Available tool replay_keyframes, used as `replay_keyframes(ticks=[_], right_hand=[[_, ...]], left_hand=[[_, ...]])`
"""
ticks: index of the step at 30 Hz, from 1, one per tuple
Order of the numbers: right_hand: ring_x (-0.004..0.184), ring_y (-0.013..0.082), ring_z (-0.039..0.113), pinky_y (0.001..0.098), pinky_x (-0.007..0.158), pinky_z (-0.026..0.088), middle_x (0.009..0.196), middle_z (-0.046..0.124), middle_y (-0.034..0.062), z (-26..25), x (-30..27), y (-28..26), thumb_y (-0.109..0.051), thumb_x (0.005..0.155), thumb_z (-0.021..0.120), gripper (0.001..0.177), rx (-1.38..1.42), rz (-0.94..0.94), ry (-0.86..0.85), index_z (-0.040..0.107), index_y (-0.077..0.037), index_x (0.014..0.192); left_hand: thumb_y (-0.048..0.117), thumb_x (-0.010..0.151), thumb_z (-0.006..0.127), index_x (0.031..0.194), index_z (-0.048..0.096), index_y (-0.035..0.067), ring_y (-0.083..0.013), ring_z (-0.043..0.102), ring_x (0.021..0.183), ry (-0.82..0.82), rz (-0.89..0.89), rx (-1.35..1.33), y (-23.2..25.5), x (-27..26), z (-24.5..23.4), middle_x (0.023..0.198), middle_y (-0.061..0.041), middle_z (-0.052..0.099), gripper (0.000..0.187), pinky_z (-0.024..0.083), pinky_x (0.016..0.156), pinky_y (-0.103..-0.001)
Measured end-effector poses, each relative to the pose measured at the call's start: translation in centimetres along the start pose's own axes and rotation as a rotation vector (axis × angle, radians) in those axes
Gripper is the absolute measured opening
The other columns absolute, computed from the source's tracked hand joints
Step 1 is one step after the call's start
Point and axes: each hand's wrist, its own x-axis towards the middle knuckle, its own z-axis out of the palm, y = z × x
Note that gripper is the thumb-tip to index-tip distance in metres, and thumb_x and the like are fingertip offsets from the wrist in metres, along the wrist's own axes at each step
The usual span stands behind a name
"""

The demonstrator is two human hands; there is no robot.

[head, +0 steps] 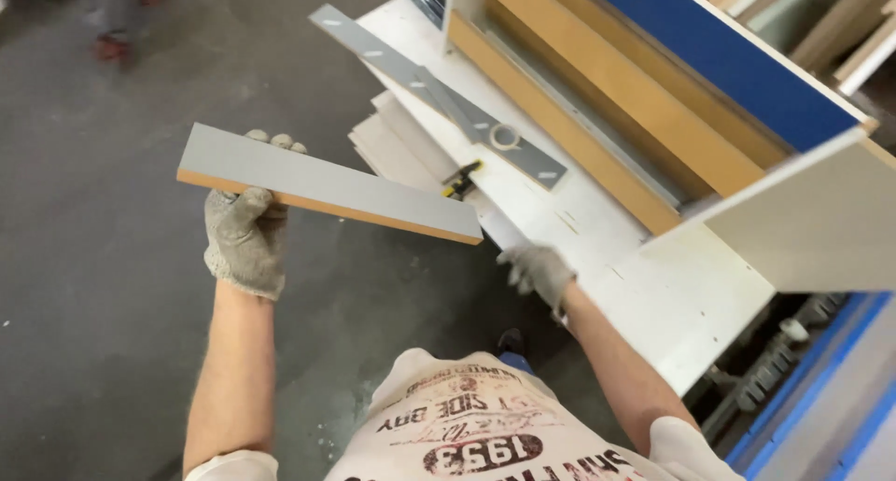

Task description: The person puts on work gloves and handles a gray rectangular object on a white workbench. They then apply pieces of white tape to the surface of the gray object, smoothing them down with their fingers.

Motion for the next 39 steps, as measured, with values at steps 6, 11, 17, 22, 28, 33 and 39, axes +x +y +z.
replay_keyframes(ticks=[6,11,17,22,28,33,39], right_hand=[[0.087,0.0184,0.065,0.0267,0.079,0.056,0.098,0.071,0.0071,-0.6,-11.0,-11.9,-0.033,0.076,0.092,0.035,-0.367,-0.452,0.183,0.082,-0.022,0.108],[0.133,0.0381,0.054,0.0502,0.110,0.049,0.147,0.050,0.0122,-3.3,-7.0,-8.6,-0.051,0.075,0.080,0.081,-0.857,-0.280,0.025,0.056,-0.018,0.145],[0.132,0.0391,0.058,0.0542,0.109,0.049,0.144,0.054,0.0183,-15.1,2.1,2.7,-0.049,0.079,0.075,0.070,-0.984,0.071,0.231,0.063,-0.012,0.137],[0.104,0.0342,0.075,0.0488,0.087,0.060,0.106,0.076,0.0157,-24.5,8.8,14.2,-0.025,0.082,0.075,0.042,-0.972,0.271,0.430,0.073,-0.006,0.119],[0.108,0.0450,0.071,0.0583,0.092,0.057,0.114,0.071,0.0248,-26.1,9.5,18.1,-0.024,0.081,0.074,0.061,-0.850,0.291,0.398,0.058,0.005,0.133],[0.092,0.0423,0.076,0.0552,0.078,0.060,0.087,0.077,0.0247,-19.8,8.3,6.8,-0.021,0.085,0.071,0.033,-0.851,0.410,0.525,0.079,0.006,0.101],[0.142,0.0560,0.035,0.0619,0.123,0.024,0.148,0.046,0.0396,-0.1,3.9,-10.1,-0.023,0.101,0.059,0.054,-0.625,-0.766,-0.066,0.050,0.008,0.145]], left_hand=[[-0.001,0.076,0.081,0.121,0.067,-0.001,-0.0347,0.070,0.113,-0.086,-0.252,0.305,-8.6,0.7,3.3,0.114,-0.020,0.071,0.047,0.061,0.093,-0.046],[-0.005,0.065,0.089,0.090,0.077,0.001,-0.0214,0.073,0.078,-0.226,-0.503,0.570,-21.4,-0.1,5.3,0.081,-0.014,0.074,0.028,0.060,0.060,-0.037],[0.048,0.105,0.053,0.163,0.021,0.000,-0.0336,0.010,0.160,0.003,-0.964,0.229,-30.7,0.2,4.7,0.173,-0.020,0.011,0.082,0.017,0.130,-0.043],[0.087,0.083,0.042,0.165,0.011,0.003,-0.0352,-0.003,0.161,0.353,-0.887,-0.425,-29.8,0.3,6.9,0.174,-0.017,-0.006,0.121,0.003,0.130,-0.049],[0.088,0.079,0.047,0.163,0.018,0.004,-0.0375,0.006,0.160,0.461,-0.774,-0.557,-30.7,0.8,7.6,0.174,-0.017,0.006,0.122,0.011,0.129,-0.053],[0.079,0.087,0.051,0.149,0.048,0.002,-0.0389,0.045,0.144,0.423,-0.695,-0.502,-33.2,0.1,1.6,0.157,-0.021,0.045,0.099,0.033,0.123,-0.052],[0.083,0.096,0.033,0.165,0.008,0.011,-0.0313,0.009,0.160,0.795,-0.720,-0.082,-41.4,-3.4,-15.9,0.173,-0.016,0.001,0.103,0.013,0.132,-0.049]])
